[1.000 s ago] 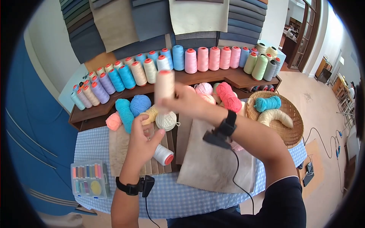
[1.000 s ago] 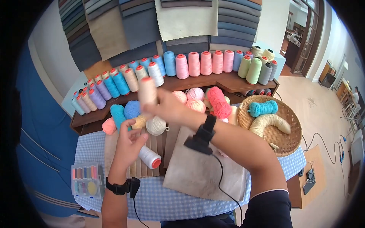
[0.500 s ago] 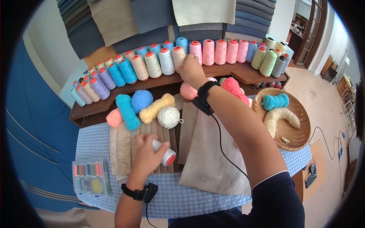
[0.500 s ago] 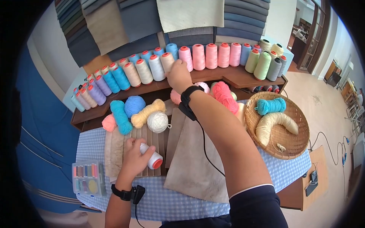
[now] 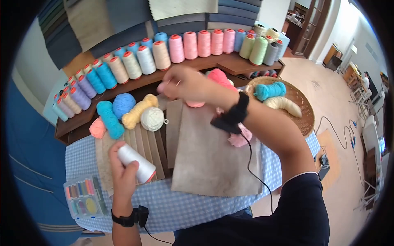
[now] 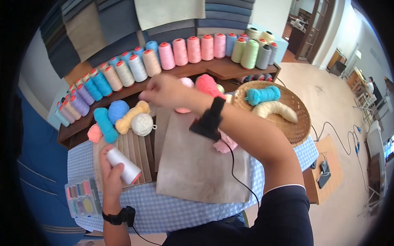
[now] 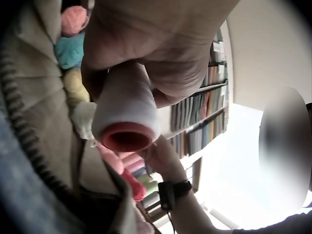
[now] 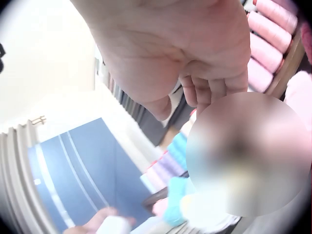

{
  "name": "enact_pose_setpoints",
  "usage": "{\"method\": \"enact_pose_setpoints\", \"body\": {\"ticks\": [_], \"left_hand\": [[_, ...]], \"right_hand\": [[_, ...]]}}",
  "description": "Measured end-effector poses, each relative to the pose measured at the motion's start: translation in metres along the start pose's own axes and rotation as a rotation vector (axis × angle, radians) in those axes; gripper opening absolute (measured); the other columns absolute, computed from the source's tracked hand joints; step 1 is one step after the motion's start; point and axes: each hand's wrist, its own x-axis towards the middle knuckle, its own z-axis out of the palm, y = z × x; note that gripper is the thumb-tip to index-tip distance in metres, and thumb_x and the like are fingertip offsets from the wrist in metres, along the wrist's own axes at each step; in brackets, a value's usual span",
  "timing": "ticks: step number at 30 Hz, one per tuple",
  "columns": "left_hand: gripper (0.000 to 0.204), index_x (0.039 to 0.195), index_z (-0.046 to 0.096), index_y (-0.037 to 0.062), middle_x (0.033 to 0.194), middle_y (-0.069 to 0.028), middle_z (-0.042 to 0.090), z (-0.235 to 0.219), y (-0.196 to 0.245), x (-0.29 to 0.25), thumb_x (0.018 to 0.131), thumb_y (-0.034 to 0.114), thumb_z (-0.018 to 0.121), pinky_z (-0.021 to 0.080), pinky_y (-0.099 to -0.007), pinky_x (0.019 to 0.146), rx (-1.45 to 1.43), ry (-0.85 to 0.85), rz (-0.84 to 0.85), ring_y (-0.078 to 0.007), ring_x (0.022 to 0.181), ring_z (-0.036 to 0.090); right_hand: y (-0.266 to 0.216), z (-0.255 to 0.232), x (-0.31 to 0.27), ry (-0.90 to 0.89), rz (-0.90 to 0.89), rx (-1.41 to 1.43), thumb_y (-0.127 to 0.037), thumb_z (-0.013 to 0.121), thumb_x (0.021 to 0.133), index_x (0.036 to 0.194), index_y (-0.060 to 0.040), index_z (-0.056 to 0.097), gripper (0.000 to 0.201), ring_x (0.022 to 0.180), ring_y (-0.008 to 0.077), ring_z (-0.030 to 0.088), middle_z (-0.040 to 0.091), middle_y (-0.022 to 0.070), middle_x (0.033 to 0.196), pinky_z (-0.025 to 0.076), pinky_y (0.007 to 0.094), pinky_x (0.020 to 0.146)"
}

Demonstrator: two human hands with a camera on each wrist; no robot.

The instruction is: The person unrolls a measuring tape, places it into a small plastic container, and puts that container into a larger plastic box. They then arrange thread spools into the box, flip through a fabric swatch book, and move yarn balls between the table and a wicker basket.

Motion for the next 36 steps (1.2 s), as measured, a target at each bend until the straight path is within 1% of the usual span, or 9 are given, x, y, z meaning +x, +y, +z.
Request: {"method": "enact_pose_setpoints", "body": {"ticks": [5, 8, 12, 14, 18, 20, 26, 28, 36], "left_hand": [[0.082, 0.151, 0.023, 0.006, 0.138, -0.0119, 0.037, 0.051, 0.038, -0.016, 0.082, 0.003, 0.066, 0.045, -0.0369, 0.099, 0.11, 0.136, 0.574, -0.0207, 0.118, 0.046], [0.095, 0.154, 0.016, 0.007, 0.141, -0.0127, 0.034, 0.072, 0.04, -0.025, 0.078, 0.005, 0.073, 0.044, -0.0379, 0.103, 0.035, 0.09, 0.623, -0.0221, 0.122, 0.046], [0.111, 0.156, 0.011, 0.0071, 0.146, -0.0127, 0.031, 0.068, 0.043, -0.025, 0.073, 0.017, 0.084, 0.041, -0.0403, 0.108, -0.086, -0.063, 0.566, -0.0245, 0.127, 0.045], [0.108, 0.154, 0.021, 0.006, 0.146, -0.0131, 0.038, 0.07, 0.041, -0.022, 0.072, 0.027, 0.087, 0.044, -0.0404, 0.105, -0.153, -0.034, 0.568, -0.025, 0.129, 0.046], [0.076, 0.136, 0.048, 0.0035, 0.13, -0.0153, 0.061, 0.081, 0.029, -0.019, 0.077, 0.035, 0.084, 0.049, -0.0438, 0.102, -0.347, -0.343, 0.323, -0.0274, 0.124, 0.057], [0.064, 0.126, 0.05, 0.0045, 0.121, -0.0163, 0.065, 0.08, 0.022, -0.015, 0.079, 0.033, 0.082, 0.052, -0.0466, 0.099, -0.506, -0.329, 0.268, -0.029, 0.115, 0.063], [0.049, 0.118, 0.053, 0.0093, 0.097, -0.0115, 0.065, 0.066, -0.012, 0.016, 0.086, 0.042, 0.07, 0.056, -0.0487, 0.087, -0.633, -0.213, 0.104, -0.0295, 0.092, 0.068], [0.047, 0.118, 0.053, 0.0099, 0.097, -0.0111, 0.065, 0.07, -0.025, 0.027, 0.087, 0.042, 0.07, 0.056, -0.0482, 0.084, -0.681, -0.229, 0.053, -0.0291, 0.089, 0.068], [0.046, 0.112, 0.056, 0.01, 0.092, -0.0115, 0.065, 0.066, -0.061, 0.033, 0.083, 0.041, 0.073, 0.057, -0.0464, 0.08, -0.741, -0.3, -0.023, -0.0283, 0.085, 0.068]], "right_hand": [[-0.026, 0.057, -0.099, -0.285, -0.275, 0.045, -0.04, 0.078, 0.087, 0.127, 0.0031, 0.045, 0.067, 0.095, 0.0254, 0.069, 0.066, 0.0162, 0.104, 0.055, 0.0361, 0.079], [-0.022, 0.079, -0.121, -0.259, -0.306, 0.061, -0.034, 0.08, 0.084, 0.127, 0.0021, 0.042, 0.069, 0.094, 0.0288, 0.069, 0.065, 0.0189, 0.105, 0.055, 0.0381, 0.078], [-0.014, 0.075, -0.133, -0.212, -0.24, 0.162, -0.026, 0.081, 0.08, 0.127, 0.0008, 0.041, 0.067, 0.091, 0.0318, 0.069, 0.065, 0.0198, 0.106, 0.056, 0.0406, 0.077], [-0.013, 0.08, -0.133, -0.24, -0.286, 0.198, -0.026, 0.08, 0.08, 0.127, 0.0017, 0.04, 0.067, 0.092, 0.0332, 0.069, 0.065, 0.0222, 0.104, 0.055, 0.0407, 0.077], [-0.004, 0.067, -0.143, -0.259, -0.306, 0.246, -0.033, 0.079, 0.083, 0.125, 0.0029, 0.043, 0.066, 0.091, 0.0355, 0.068, 0.066, 0.0259, 0.097, 0.053, 0.0409, 0.078], [-0.004, 0.034, -0.137, -0.502, -0.327, -0.027, -0.037, 0.08, 0.085, 0.124, 0.0029, 0.052, 0.063, 0.093, 0.0289, 0.068, 0.066, 0.0189, 0.104, 0.055, 0.0397, 0.081], [0.043, -0.108, -0.092, -0.005, 0.108, -0.896, -0.017, 0.072, 0.082, 0.112, 0.0, 0.066, 0.035, 0.099, 0.0317, 0.068, 0.07, 0.019, 0.107, 0.053, 0.0393, 0.086], [0.087, -0.135, -0.076, 0.035, 0.077, -1.008, -0.022, 0.076, 0.074, 0.1, 0.0001, 0.068, 0.035, 0.096, 0.0362, 0.069, 0.071, 0.0202, 0.101, 0.054, 0.0459, 0.08], [0.097, -0.124, -0.051, -0.257, 0.332, -0.939, -0.02, 0.078, 0.068, 0.11, 0.001, 0.065, 0.049, 0.098, 0.0341, 0.068, 0.07, 0.0201, 0.103, 0.054, 0.0412, 0.083]]}}
